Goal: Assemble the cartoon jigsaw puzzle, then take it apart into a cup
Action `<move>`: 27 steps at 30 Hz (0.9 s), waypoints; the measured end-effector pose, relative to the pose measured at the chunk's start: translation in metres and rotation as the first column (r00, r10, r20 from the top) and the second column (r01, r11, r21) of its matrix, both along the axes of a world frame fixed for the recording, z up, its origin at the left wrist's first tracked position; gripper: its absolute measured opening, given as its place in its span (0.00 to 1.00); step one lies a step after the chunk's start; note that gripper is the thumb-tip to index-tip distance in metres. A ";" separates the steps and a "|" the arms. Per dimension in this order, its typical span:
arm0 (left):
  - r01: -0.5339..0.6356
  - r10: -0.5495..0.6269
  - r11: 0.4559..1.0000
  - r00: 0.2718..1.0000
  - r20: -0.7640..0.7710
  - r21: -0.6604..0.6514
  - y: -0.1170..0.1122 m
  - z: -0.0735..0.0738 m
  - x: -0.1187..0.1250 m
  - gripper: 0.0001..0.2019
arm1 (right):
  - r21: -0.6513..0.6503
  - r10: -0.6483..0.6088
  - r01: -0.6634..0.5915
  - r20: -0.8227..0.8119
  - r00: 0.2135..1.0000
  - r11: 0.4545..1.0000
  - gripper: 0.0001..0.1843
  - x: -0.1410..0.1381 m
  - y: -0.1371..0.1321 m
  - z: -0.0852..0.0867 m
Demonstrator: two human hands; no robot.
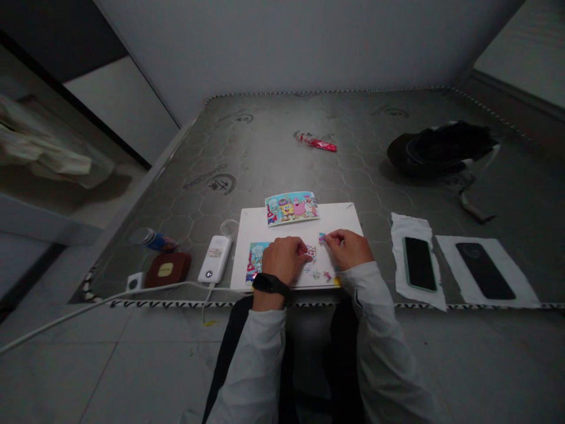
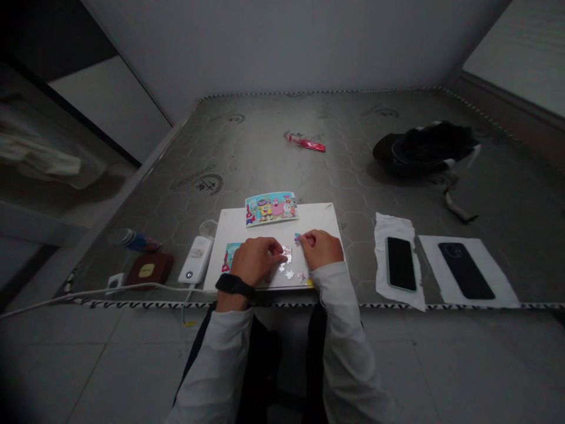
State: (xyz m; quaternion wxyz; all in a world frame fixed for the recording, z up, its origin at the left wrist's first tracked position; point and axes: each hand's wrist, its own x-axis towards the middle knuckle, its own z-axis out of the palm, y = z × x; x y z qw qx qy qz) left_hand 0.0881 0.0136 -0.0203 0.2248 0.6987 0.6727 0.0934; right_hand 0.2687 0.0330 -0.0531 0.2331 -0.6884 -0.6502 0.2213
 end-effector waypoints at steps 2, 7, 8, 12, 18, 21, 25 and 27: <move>-0.026 0.026 1.000 1.000 0.006 0.017 0.000 -0.001 0.001 0.07 | -0.057 0.038 -0.037 0.015 0.999 0.998 0.13 0.013 0.000 0.004; -0.096 0.096 0.994 0.995 -0.007 0.046 0.000 0.000 0.001 0.06 | -0.227 0.198 -0.181 0.054 0.979 0.957 0.14 0.027 -0.003 0.014; -0.108 0.109 0.993 0.994 -0.013 0.049 0.000 0.002 0.001 0.05 | -0.240 0.208 -0.185 0.073 0.975 0.953 0.13 0.026 -0.003 0.014; -0.156 0.159 0.985 0.987 -0.031 0.075 -0.001 0.010 -0.010 0.05 | -0.260 0.225 -0.178 0.166 0.960 0.949 0.11 0.020 -0.005 0.013; -0.248 0.253 0.966 0.964 -0.078 0.071 -0.002 0.018 -0.036 0.05 | -0.234 0.218 -0.164 0.225 0.950 0.958 0.10 0.019 -0.006 0.016; -0.257 0.260 0.966 0.961 -0.099 0.042 -0.002 0.020 -0.041 0.05 | -0.192 0.204 -0.164 0.211 0.956 0.967 0.08 0.017 -0.007 0.020; -0.245 0.238 0.969 0.962 -0.136 -0.042 -0.002 0.022 -0.040 0.07 | -0.173 0.227 -0.198 0.169 0.959 0.965 0.06 0.010 -0.008 0.024; -0.241 0.228 0.968 0.962 -0.149 -0.074 -0.003 0.024 -0.039 0.09 | -0.197 0.267 -0.236 0.150 0.952 0.952 0.07 0.005 -0.008 0.026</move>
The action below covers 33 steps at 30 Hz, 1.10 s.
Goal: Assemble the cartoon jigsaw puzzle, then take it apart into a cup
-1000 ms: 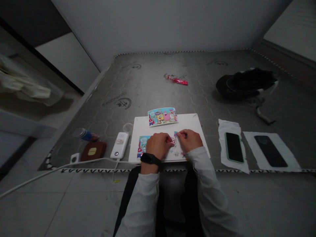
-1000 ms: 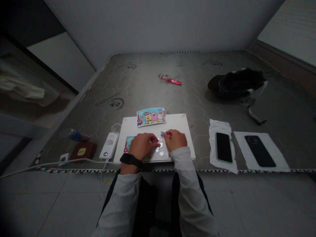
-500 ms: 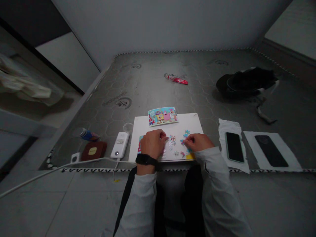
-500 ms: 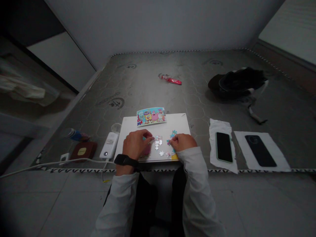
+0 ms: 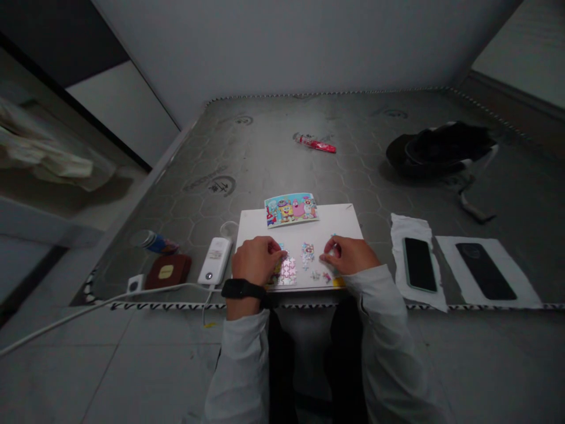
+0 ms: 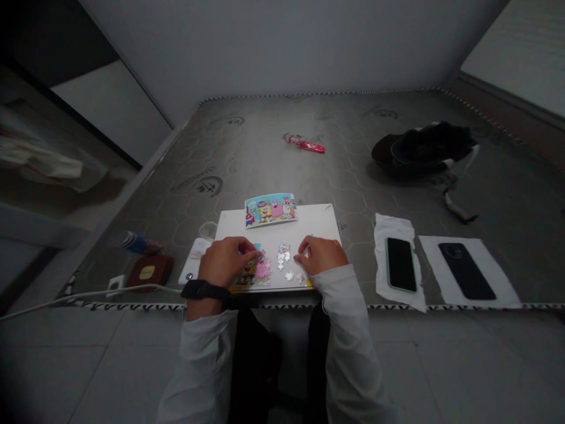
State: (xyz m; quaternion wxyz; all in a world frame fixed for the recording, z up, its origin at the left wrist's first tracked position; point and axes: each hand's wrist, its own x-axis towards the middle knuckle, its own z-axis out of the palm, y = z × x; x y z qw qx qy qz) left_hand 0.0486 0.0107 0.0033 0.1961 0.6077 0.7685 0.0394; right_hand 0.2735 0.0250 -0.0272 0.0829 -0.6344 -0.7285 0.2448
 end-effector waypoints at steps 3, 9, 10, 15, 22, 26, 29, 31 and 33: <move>0.012 -0.012 0.998 1.000 -0.004 -0.056 -0.002 0.003 -0.005 0.10 | -0.035 0.038 -0.038 -0.013 0.999 0.999 0.07 -0.006 -0.001 0.001; -0.049 0.043 0.988 0.998 -0.044 -0.145 -0.006 0.008 -0.029 0.14 | 0.085 0.087 -0.086 -0.013 0.996 0.993 0.13 -0.011 -0.001 -0.006; -0.064 0.058 0.987 0.997 -0.048 -0.147 -0.006 0.008 -0.033 0.15 | 0.137 0.103 -0.100 -0.015 0.995 0.985 0.16 -0.011 -0.001 -0.008; -0.080 0.072 0.986 0.996 -0.059 -0.146 -0.008 0.009 -0.040 0.17 | 0.219 0.214 -0.189 -0.097 0.972 0.957 0.31 -0.016 0.000 -0.020; 0.038 -0.046 0.983 0.998 -0.043 -0.178 -0.006 0.002 -0.020 0.21 | 0.216 0.285 -0.258 -0.107 0.952 0.942 0.32 -0.022 0.001 -0.028; 0.112 -0.120 0.967 0.993 -0.021 -0.228 -0.004 -0.008 -0.010 0.20 | 0.209 0.306 -0.277 -0.120 0.944 0.938 0.31 -0.023 0.002 -0.028; 0.115 -0.118 0.963 0.993 -0.001 -0.245 -0.002 -0.014 -0.008 0.19 | 0.193 0.322 -0.294 -0.134 0.937 0.936 0.29 -0.023 0.003 -0.029; 0.100 -0.100 0.963 0.995 0.016 -0.251 0.000 -0.017 -0.008 0.19 | 0.191 0.331 -0.302 -0.143 0.933 0.934 0.27 -0.023 0.004 -0.031; 0.082 -0.078 0.967 0.997 0.026 -0.240 0.002 -0.018 -0.008 0.19 | 0.196 0.339 -0.309 -0.149 0.929 0.931 0.27 -0.023 0.005 -0.032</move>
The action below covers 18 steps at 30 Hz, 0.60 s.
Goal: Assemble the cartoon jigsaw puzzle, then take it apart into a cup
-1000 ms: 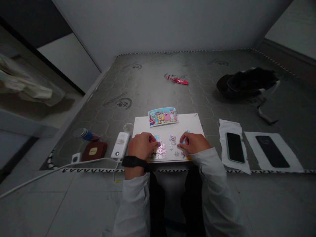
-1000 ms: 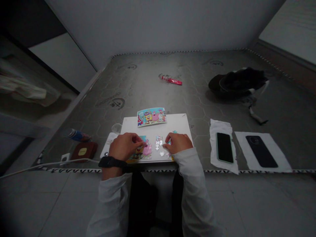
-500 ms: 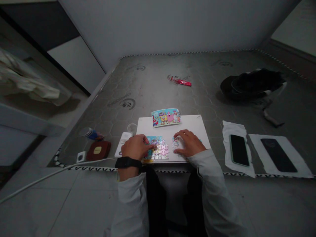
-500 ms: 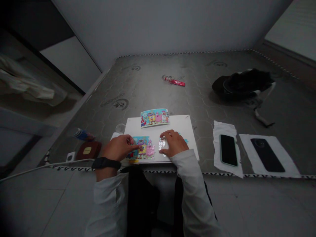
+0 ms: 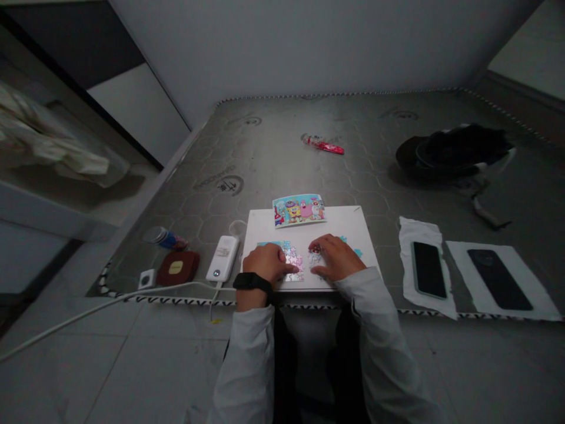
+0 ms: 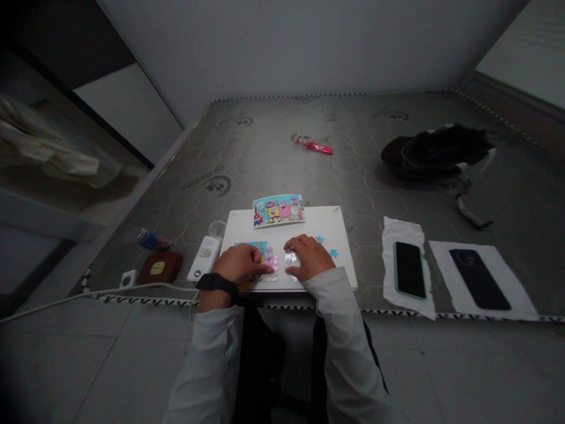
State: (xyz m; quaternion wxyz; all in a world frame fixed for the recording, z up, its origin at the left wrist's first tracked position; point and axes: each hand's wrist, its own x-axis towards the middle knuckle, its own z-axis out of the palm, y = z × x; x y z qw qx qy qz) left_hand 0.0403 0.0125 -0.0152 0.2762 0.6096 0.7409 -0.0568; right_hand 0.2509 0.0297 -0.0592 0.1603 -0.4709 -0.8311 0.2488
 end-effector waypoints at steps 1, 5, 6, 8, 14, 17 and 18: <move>-0.008 0.008 1.000 1.000 0.005 0.010 0.001 -0.001 0.000 0.19 | 0.000 0.005 -0.005 -0.003 1.000 1.000 0.27 0.000 0.000 -0.001; -0.025 0.024 0.999 0.999 0.029 0.040 0.002 -0.004 -0.001 0.19 | -0.025 0.027 -0.027 -0.011 1.000 0.999 0.26 -0.001 0.001 -0.001; -0.028 0.027 0.999 0.999 0.032 0.041 0.003 -0.005 -0.001 0.18 | -0.033 0.030 -0.030 -0.013 0.999 0.999 0.26 -0.002 0.001 -0.001; -0.028 0.027 0.999 0.999 0.037 0.042 0.003 -0.005 0.000 0.18 | -0.041 0.036 -0.036 -0.014 0.999 0.998 0.26 -0.003 0.000 0.000; -0.016 0.014 0.999 1.000 0.028 0.046 0.002 -0.001 0.001 0.19 | -0.016 0.049 -0.050 -0.050 0.998 0.999 0.30 -0.001 -0.001 -0.001; -0.009 0.008 0.999 1.000 0.027 0.035 0.001 0.001 0.000 0.19 | -0.006 0.029 -0.029 -0.074 0.997 1.000 0.24 0.003 0.000 -0.002; -0.006 0.005 0.999 0.999 0.031 0.035 0.001 0.001 0.000 0.19 | -0.002 0.015 -0.015 -0.079 0.997 1.000 0.21 0.004 0.000 -0.002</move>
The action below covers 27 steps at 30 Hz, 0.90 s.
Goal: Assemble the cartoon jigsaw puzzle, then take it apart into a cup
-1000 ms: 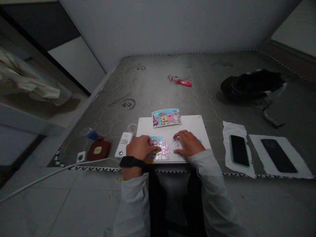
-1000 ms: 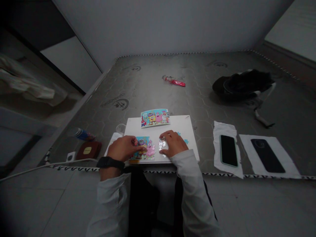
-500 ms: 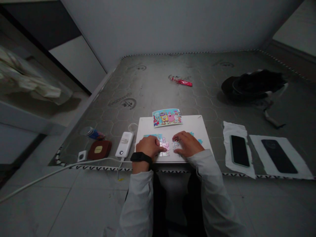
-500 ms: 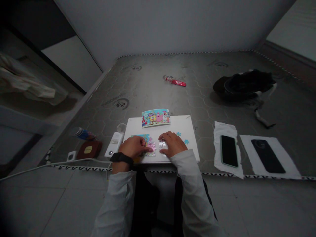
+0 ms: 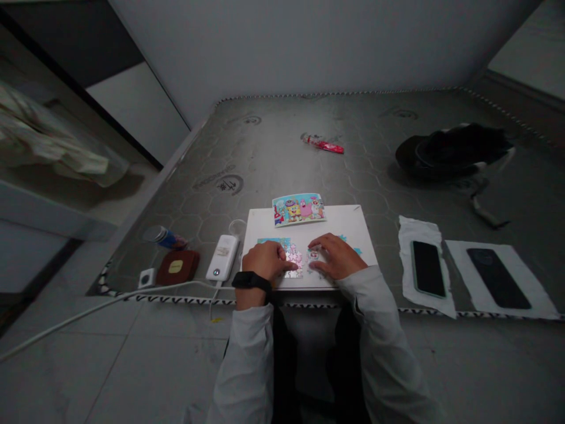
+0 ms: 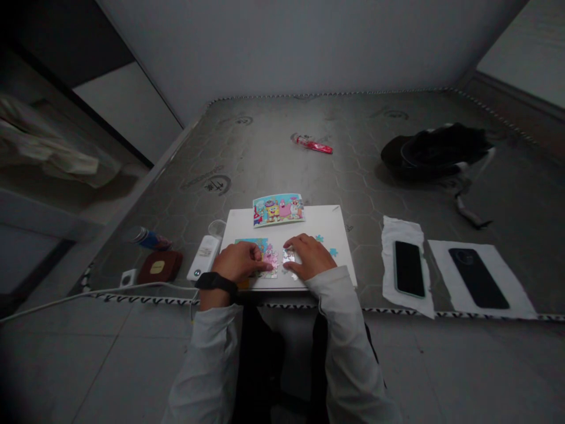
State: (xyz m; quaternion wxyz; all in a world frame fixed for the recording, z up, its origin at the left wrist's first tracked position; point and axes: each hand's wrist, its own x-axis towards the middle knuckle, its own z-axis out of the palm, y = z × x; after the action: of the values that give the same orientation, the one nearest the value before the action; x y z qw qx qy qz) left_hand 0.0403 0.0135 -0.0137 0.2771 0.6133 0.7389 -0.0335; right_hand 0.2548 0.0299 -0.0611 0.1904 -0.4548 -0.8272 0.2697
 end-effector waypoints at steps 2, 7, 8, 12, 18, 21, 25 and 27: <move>0.002 -0.002 1.000 1.000 0.011 0.014 -0.001 0.001 0.000 0.18 | 0.005 -0.034 0.034 0.001 0.999 0.999 0.16 0.001 0.001 0.001; -0.033 0.032 0.996 0.999 0.015 0.083 -0.002 0.007 0.007 0.16 | -0.006 -0.150 0.151 0.069 0.986 0.989 0.13 0.000 -0.002 0.005; -0.037 0.036 0.996 0.999 0.014 0.087 -0.002 0.008 0.009 0.16 | -0.008 -0.176 0.177 0.088 0.981 0.984 0.14 -0.001 -0.003 0.005; -0.034 0.033 0.996 0.999 0.013 0.077 -0.002 0.006 0.014 0.15 | -0.051 -0.192 0.201 0.144 0.971 0.978 0.20 -0.002 -0.004 0.007; 0.000 0.000 0.999 1.000 0.019 0.049 -0.003 0.000 0.015 0.15 | -0.136 -0.149 0.168 0.142 0.979 0.976 0.21 -0.002 -0.002 0.005; 0.028 -0.028 0.999 1.000 0.010 0.029 -0.004 -0.001 0.016 0.14 | -0.138 -0.143 0.160 0.122 0.982 0.978 0.20 -0.003 -0.001 0.004; 0.068 -0.068 0.997 0.998 0.000 0.037 -0.004 -0.002 0.016 0.13 | -0.136 -0.131 0.146 0.117 0.984 0.980 0.20 -0.003 -0.001 0.003; 0.071 -0.071 0.997 0.997 0.001 0.040 -0.004 -0.003 0.016 0.13 | -0.150 -0.120 0.136 0.110 0.987 0.979 0.20 -0.002 0.000 0.003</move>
State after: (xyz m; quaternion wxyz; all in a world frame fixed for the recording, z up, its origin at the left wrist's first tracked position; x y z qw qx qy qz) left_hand 0.0564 0.0095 -0.0166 0.2644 0.6447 0.7167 -0.0281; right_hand 0.2523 0.0300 -0.0577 0.1290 -0.5339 -0.7808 0.2979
